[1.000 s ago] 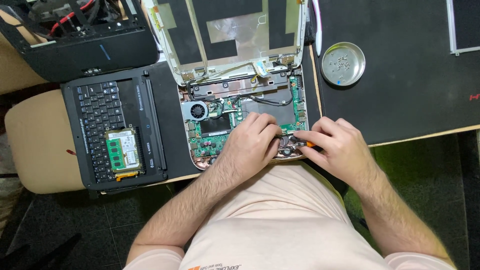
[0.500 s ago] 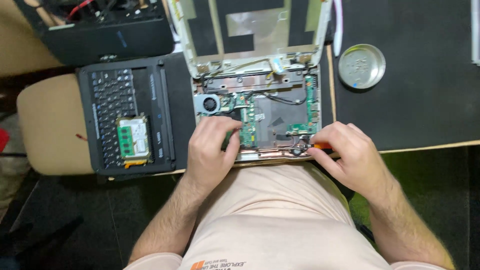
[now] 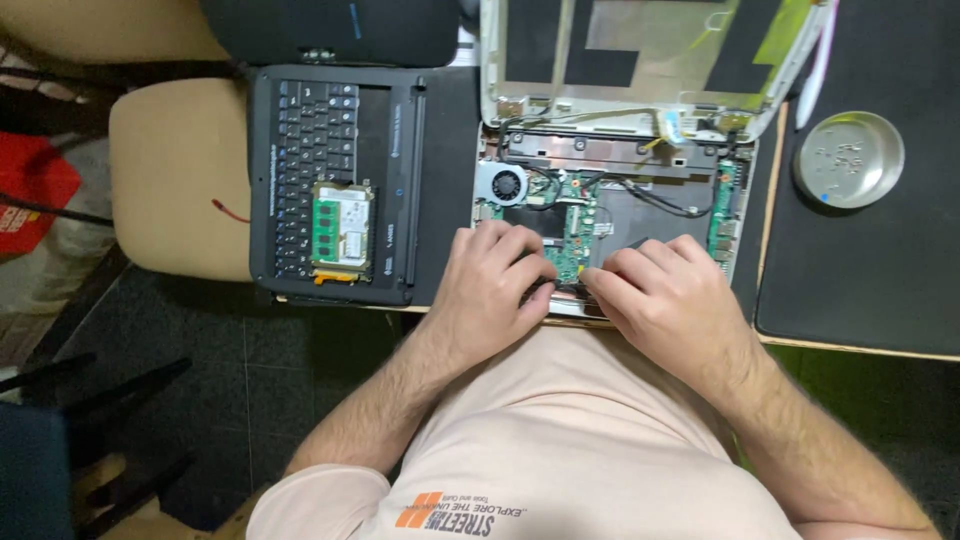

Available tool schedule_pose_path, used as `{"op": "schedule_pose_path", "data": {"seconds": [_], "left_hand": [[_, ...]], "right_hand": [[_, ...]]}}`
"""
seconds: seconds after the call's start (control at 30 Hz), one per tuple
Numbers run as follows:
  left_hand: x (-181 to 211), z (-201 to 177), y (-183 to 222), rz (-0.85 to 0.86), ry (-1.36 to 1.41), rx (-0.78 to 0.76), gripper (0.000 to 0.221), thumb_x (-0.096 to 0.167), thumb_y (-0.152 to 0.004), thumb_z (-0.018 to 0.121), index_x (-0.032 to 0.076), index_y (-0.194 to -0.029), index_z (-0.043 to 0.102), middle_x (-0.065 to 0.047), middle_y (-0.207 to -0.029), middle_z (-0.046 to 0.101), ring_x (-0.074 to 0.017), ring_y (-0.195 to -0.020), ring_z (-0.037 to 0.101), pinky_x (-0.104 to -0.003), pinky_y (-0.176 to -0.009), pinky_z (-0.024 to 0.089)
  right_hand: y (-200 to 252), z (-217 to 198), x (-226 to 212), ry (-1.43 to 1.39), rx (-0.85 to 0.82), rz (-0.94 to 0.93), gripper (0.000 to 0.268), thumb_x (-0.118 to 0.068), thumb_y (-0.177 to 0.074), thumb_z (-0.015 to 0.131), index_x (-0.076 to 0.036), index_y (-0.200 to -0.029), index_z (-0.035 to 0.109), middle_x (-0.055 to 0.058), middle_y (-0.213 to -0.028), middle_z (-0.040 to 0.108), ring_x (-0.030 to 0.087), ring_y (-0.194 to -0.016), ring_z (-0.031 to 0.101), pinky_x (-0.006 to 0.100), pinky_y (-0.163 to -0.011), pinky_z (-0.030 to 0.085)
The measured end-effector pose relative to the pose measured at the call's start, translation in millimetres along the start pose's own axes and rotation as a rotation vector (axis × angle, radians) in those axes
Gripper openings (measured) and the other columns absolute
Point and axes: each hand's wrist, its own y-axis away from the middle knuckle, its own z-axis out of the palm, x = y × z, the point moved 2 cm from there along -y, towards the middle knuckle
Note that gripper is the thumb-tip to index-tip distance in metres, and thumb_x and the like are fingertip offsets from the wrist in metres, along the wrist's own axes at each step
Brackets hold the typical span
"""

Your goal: Removing the LCD panel and disassembling internal components of a laptop using a screwdriver

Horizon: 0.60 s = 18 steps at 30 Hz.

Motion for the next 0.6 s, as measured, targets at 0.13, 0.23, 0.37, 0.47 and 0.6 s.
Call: {"op": "schedule_pose_path", "data": {"seconds": [0.13, 0.23, 0.37, 0.47, 0.6], "left_hand": [[-0.8, 5.4, 1.3, -0.019, 0.025, 0.002, 0.008, 0.017, -0.098, 0.086, 0.018, -0.105, 0.081, 0.000, -0.116, 0.067, -0.0286, -0.119, 0.067, -0.048, -0.101, 0.051], [-3.1, 10.2, 3.3, -0.039, 0.032, -0.016, 0.010, 0.019, -0.097, 0.085, 0.020, -0.105, 0.079, 0.001, -0.118, 0.065, -0.0278, -0.120, 0.066, -0.048, -0.101, 0.050], [-2.8, 12.6, 5.0, -0.059, 0.027, -0.020, 0.012, 0.021, -0.096, 0.085, 0.020, -0.105, 0.077, 0.001, -0.119, 0.064, -0.0279, -0.121, 0.065, -0.049, -0.104, 0.049], [-2.5, 14.0, 5.6, -0.065, 0.019, -0.021, 0.011, 0.023, -0.096, 0.084, 0.020, -0.104, 0.077, 0.001, -0.119, 0.063, -0.0273, -0.120, 0.064, -0.049, -0.105, 0.049], [-3.1, 15.5, 5.3, -0.052, 0.005, -0.028, 0.011, 0.025, -0.097, 0.082, 0.022, -0.104, 0.075, 0.002, -0.119, 0.062, -0.0262, -0.121, 0.063, -0.048, -0.105, 0.048]], "right_hand": [[-1.6, 4.3, 1.7, 0.008, 0.011, -0.003, 0.010, -0.022, -0.109, 0.085, -0.025, -0.103, 0.078, -0.003, -0.100, 0.070, 0.022, -0.087, 0.072, 0.041, -0.082, 0.056], [-2.6, 3.1, 2.4, 0.014, 0.000, 0.016, 0.010, -0.019, -0.105, 0.086, -0.026, -0.104, 0.079, -0.003, -0.101, 0.070, 0.021, -0.087, 0.071, 0.041, -0.086, 0.055], [-3.1, 4.1, 2.1, 0.016, -0.008, 0.039, 0.012, -0.021, -0.106, 0.089, -0.028, -0.103, 0.080, -0.007, -0.100, 0.071, 0.019, -0.088, 0.072, 0.039, -0.089, 0.055], [-2.1, 6.5, 1.3, 0.018, -0.009, 0.041, 0.013, -0.020, -0.105, 0.089, -0.028, -0.103, 0.080, -0.008, -0.100, 0.071, 0.018, -0.089, 0.072, 0.039, -0.089, 0.055], [-1.6, 8.9, -0.1, -0.031, 0.008, 0.060, 0.009, -0.021, -0.107, 0.089, -0.028, -0.106, 0.083, -0.006, -0.099, 0.071, 0.019, -0.087, 0.073, 0.039, -0.088, 0.054]]}}
